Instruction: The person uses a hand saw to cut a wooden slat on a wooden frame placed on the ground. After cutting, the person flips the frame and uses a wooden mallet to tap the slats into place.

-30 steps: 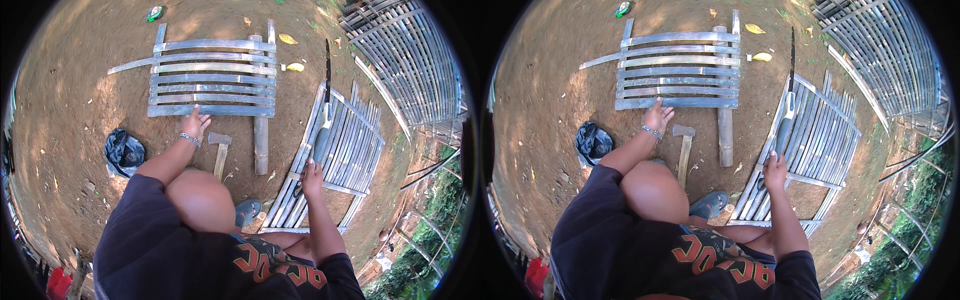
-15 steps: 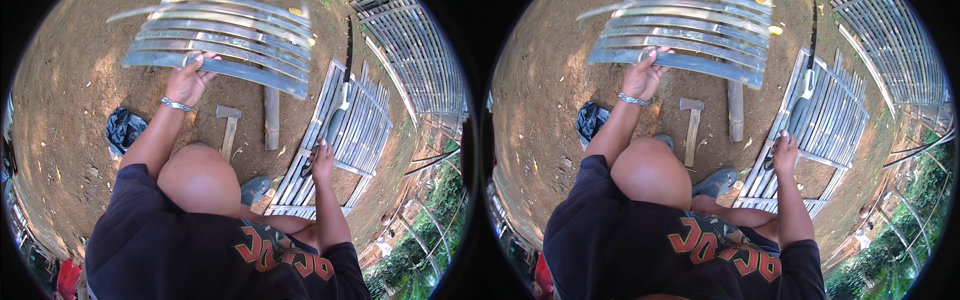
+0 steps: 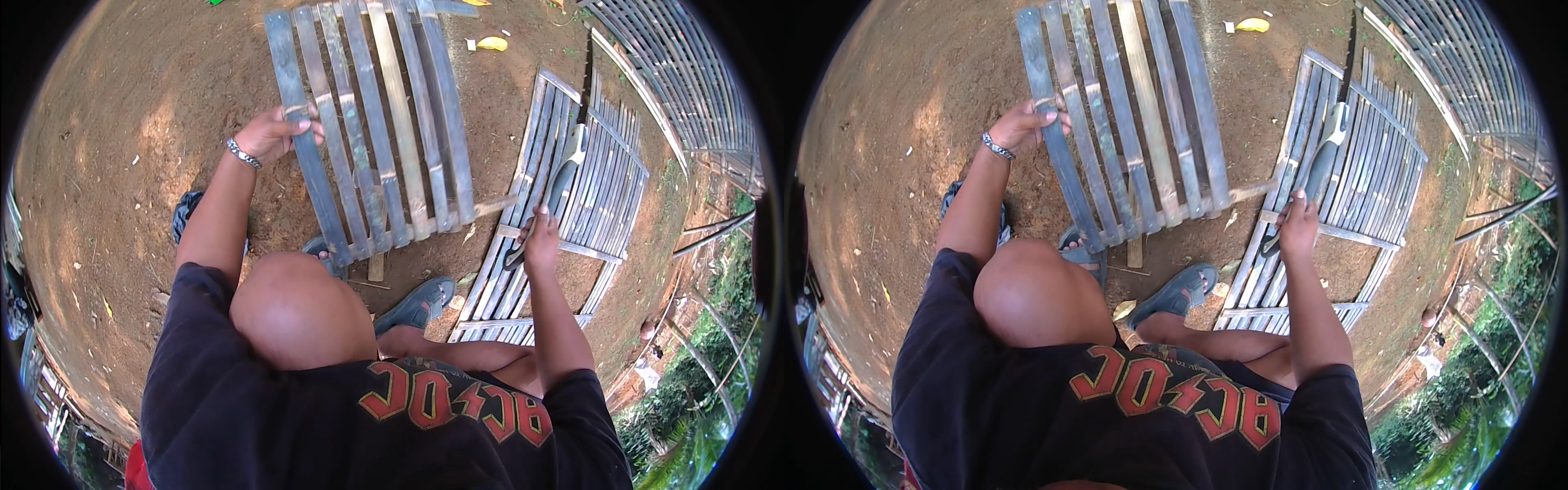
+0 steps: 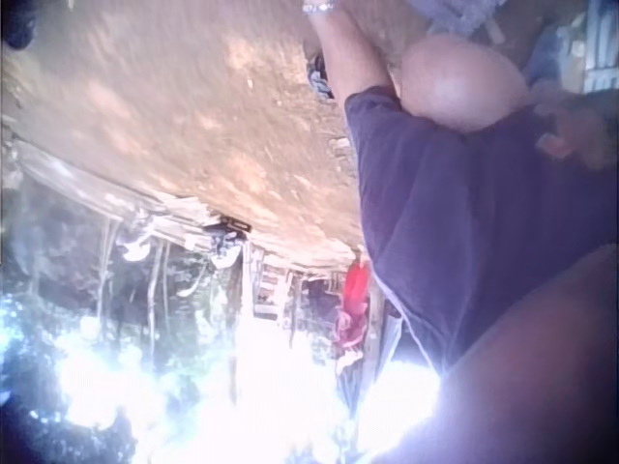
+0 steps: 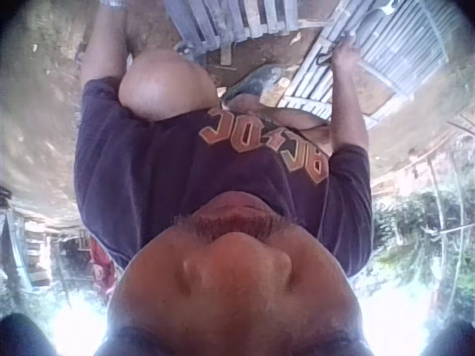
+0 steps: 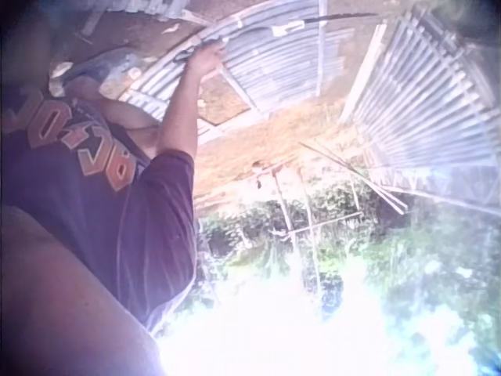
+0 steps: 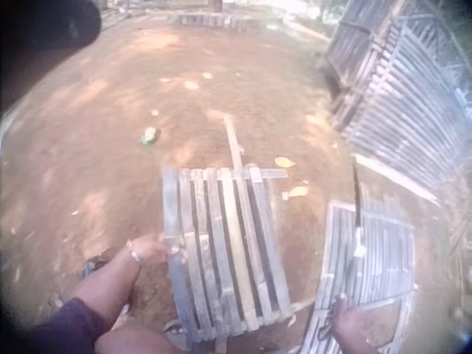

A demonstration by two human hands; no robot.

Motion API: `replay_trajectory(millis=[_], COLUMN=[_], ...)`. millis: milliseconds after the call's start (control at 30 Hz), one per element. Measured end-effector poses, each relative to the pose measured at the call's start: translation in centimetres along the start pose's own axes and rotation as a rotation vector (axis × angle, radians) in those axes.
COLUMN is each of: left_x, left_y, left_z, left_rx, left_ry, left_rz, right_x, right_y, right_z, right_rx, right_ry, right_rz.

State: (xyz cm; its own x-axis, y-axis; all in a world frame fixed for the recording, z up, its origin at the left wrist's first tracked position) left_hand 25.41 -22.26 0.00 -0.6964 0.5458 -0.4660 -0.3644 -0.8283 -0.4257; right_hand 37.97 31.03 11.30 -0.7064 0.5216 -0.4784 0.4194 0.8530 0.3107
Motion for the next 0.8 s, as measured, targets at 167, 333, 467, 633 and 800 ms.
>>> replay_trajectory(millis=[167, 333, 467, 633, 800], left_x=[2.5, 3.6, 4.1, 4.4, 4.5], left_y=[0.6, 1.9, 2.2, 4.5, 3.5], left_z=[-2.7, -4.4, -4.8, -5.0, -3.3], left_rx=[0.001, 0.003, 0.095, 0.794, 1.000], left_ry=[0.160, 0.210, 0.239, 0.232, 0.223], left_rz=[0.028, 0.190, 0.495, 0.712, 0.770], right_x=[-1.3, -2.2, -2.9, -3.4, -3.8], right_y=[-1.7, -3.5, -4.2, -4.9, -5.4], right_z=[2.1, 3.7, 4.0, 4.4, 4.7], right_rx=[-0.005, -0.030, -0.029, 0.026, -0.020], right_ry=[-0.007, -0.069, -0.082, -0.103, -0.092], right_rz=[-0.033, -0.088, -0.096, -0.131, -0.161])
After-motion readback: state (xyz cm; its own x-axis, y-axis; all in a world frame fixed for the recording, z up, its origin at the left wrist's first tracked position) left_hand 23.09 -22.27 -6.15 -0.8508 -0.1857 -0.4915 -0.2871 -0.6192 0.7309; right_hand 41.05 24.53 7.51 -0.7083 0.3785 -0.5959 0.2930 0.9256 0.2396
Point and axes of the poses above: each hand's wrist, its own x-axis towards the middle knuckle, its own y-axis out of the back of the hand, z = x × y, the point moved 7 cm from there along x, towards the middle knuckle, and after that the axes turned 15 degrees about x, right-handed, at the moved point
